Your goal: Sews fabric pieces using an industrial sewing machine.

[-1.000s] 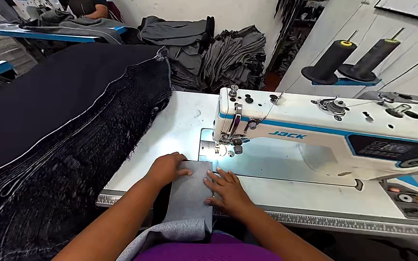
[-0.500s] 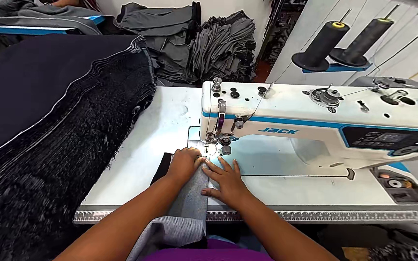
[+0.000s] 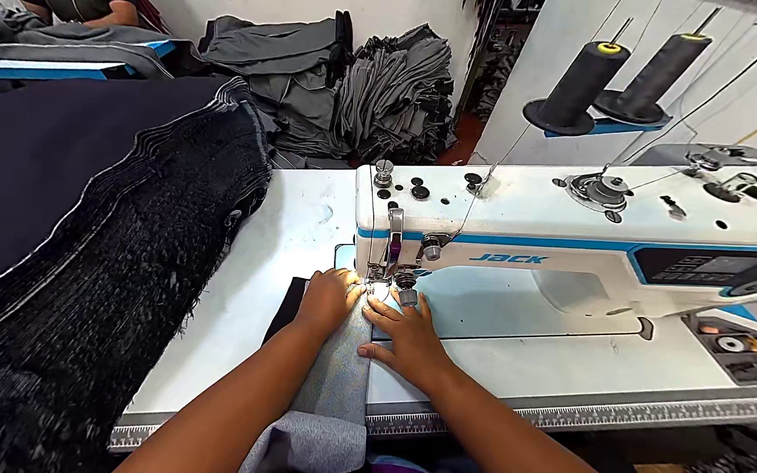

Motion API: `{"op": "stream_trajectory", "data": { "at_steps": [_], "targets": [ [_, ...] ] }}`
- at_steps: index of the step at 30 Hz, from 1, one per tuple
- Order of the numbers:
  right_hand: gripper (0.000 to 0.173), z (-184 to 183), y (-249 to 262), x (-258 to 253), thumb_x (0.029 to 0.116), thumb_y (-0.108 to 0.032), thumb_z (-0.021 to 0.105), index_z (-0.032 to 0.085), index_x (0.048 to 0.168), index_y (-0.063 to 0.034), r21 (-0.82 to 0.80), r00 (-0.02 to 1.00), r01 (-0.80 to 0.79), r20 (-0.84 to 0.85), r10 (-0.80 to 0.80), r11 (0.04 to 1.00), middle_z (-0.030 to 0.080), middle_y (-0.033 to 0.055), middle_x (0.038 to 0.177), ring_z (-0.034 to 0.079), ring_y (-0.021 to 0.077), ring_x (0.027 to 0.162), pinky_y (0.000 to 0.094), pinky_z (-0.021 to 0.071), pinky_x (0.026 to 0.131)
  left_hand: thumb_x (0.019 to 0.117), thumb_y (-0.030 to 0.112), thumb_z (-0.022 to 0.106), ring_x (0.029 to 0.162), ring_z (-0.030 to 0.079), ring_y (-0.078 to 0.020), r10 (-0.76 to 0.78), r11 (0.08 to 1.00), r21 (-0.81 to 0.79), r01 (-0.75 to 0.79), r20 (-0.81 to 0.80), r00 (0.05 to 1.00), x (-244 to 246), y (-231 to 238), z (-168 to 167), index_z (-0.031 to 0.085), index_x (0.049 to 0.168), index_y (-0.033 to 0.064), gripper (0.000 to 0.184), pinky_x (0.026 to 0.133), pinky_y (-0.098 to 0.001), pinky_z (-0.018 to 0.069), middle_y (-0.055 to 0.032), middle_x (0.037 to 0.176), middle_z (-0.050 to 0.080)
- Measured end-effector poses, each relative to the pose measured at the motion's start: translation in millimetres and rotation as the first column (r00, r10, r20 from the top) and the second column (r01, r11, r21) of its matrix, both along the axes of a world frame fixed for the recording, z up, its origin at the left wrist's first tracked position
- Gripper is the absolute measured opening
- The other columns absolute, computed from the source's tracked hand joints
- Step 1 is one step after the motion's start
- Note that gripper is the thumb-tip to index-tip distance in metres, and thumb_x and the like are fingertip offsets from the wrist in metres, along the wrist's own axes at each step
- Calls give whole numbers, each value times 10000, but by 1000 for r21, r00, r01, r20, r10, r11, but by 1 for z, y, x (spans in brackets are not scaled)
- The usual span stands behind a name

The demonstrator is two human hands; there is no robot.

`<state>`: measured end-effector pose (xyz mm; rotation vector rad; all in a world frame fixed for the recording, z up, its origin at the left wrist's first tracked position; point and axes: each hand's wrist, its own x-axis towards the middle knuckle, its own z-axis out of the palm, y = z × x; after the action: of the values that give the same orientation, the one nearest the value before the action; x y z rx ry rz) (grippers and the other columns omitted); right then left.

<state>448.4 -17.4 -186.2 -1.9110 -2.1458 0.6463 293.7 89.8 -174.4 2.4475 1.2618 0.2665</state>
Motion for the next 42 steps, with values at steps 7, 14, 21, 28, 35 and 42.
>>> {"op": "stream_trajectory", "data": {
  "at_steps": [7, 14, 21, 28, 35, 42],
  "targets": [
    [688, 2, -1, -1, 982, -685, 446, 525, 1516, -258, -14, 1000, -2, 19, 2, 1000, 429, -71, 1615, 195, 296, 1575, 692, 20, 1208, 1050, 223, 593, 1072, 665, -314, 3, 999, 37, -3, -1, 1000, 1, 2, -2, 741, 1056, 8, 262, 956, -510, 460, -149, 1062, 727],
    [657, 2, -2, 0, 999, -662, 434, 526, 1514, -264, -8, 999, -38, -9, 38, 999, 437, -78, 1609, 197, 297, 1574, 710, 28, 1198, 1026, 153, 596, 1097, 667, -368, 10, 996, 92, -7, -27, 1000, 6, 22, -1, 716, 1090, -59, 252, 972, -558, 458, -211, 1104, 718],
    [588, -3, -1, 2, 1025, -603, 439, 553, 1492, -265, 20, 998, -46, -47, 47, 999, 458, -84, 1594, 223, 277, 1568, 685, 35, 1210, 961, 79, 657, 1008, 692, -400, 11, 960, 275, -48, 134, 991, 14, 49, -10, 731, 1021, -32, 146, 855, -605, 481, -210, 1000, 729],
    [636, -4, -1, 4, 990, -662, 468, 588, 1466, -257, 51, 998, -35, -58, 38, 998, 487, -79, 1573, 245, 282, 1560, 669, 40, 1219, 966, 112, 681, 1152, 626, -430, 55, 939, 330, -97, 134, 989, 14, 45, -8, 730, 1080, -22, 183, 962, -636, 433, -209, 1168, 701],
    [633, -5, -21, -4, 969, -621, 554, 576, 1475, -241, 21, 993, -99, -57, 100, 995, 462, -54, 1593, 227, 291, 1565, 650, 48, 1234, 969, 363, 720, 1219, 574, -435, 144, 987, 65, -144, -1, 990, -6, 17, -1, 695, 1205, 12, 424, 984, -609, 467, -212, 1268, 645],
    [601, 0, -55, -38, 958, -529, 624, 606, 1436, -166, 66, 975, -198, -88, 204, 978, 489, 13, 1576, 264, 359, 1547, 721, 81, 1195, 968, 497, 668, 1216, 566, -360, 110, 976, -149, -161, -306, 946, -34, -14, 29, 682, 1142, 20, 508, 1008, -581, 405, -168, 1185, 662]
  ]
}}
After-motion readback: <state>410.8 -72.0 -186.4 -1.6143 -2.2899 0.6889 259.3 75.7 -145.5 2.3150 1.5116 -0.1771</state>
